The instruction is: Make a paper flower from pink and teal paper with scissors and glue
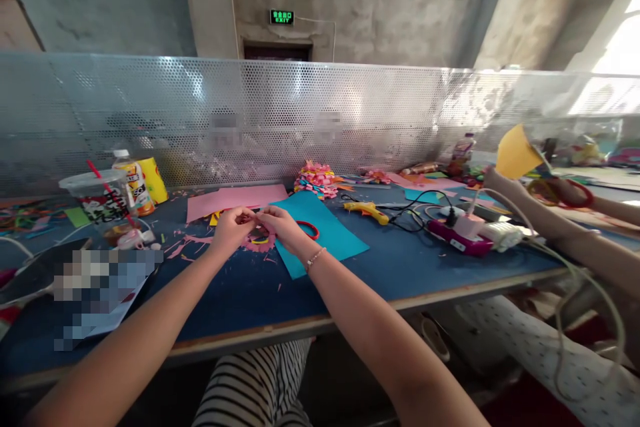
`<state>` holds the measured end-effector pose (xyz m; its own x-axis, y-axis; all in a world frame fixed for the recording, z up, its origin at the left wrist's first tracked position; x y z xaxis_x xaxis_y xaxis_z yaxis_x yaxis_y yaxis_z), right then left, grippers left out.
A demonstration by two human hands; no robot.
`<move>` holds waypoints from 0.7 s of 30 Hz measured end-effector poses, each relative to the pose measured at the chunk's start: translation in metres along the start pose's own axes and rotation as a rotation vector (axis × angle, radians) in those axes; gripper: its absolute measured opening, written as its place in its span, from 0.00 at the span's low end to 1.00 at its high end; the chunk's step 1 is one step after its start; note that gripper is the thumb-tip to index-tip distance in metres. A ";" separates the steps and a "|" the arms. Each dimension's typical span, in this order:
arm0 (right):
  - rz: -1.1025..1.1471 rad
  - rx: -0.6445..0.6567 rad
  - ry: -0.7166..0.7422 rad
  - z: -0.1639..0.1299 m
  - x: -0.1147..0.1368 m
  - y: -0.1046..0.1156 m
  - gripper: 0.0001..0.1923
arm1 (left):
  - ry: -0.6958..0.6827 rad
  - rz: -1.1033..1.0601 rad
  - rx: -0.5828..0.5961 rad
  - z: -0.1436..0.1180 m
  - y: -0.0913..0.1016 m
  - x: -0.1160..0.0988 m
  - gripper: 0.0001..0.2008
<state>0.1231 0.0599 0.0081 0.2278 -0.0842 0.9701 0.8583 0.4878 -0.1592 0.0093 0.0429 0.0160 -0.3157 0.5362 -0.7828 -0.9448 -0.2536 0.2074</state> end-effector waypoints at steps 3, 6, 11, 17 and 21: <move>0.047 -0.007 -0.038 -0.002 0.000 -0.002 0.14 | -0.016 -0.002 0.001 0.000 0.000 -0.001 0.05; 0.076 -0.030 -0.049 -0.001 -0.001 -0.001 0.13 | -0.055 0.002 0.005 0.000 0.000 -0.002 0.04; 0.056 -0.059 -0.069 -0.002 -0.001 -0.001 0.12 | -0.046 0.039 -0.007 0.000 -0.001 0.002 0.03; 0.031 -0.060 -0.038 -0.001 0.000 -0.001 0.12 | -0.010 0.038 -0.015 -0.001 -0.002 0.004 0.05; -0.023 -0.085 0.009 0.002 0.000 0.002 0.12 | 0.032 -0.012 -0.016 -0.001 0.000 0.004 0.06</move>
<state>0.1240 0.0629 0.0079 0.2112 -0.1025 0.9720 0.8993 0.4101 -0.1521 0.0084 0.0446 0.0120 -0.3007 0.5132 -0.8038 -0.9470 -0.2603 0.1881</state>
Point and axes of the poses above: each hand's wrist, its own z-axis towards the middle knuckle, its own y-axis out of the back of the hand, x = y × z, the point moved 6 cm from there along z, towards the middle knuckle, and after that the axes turned 4 degrees about -y, right-handed, at the moved point
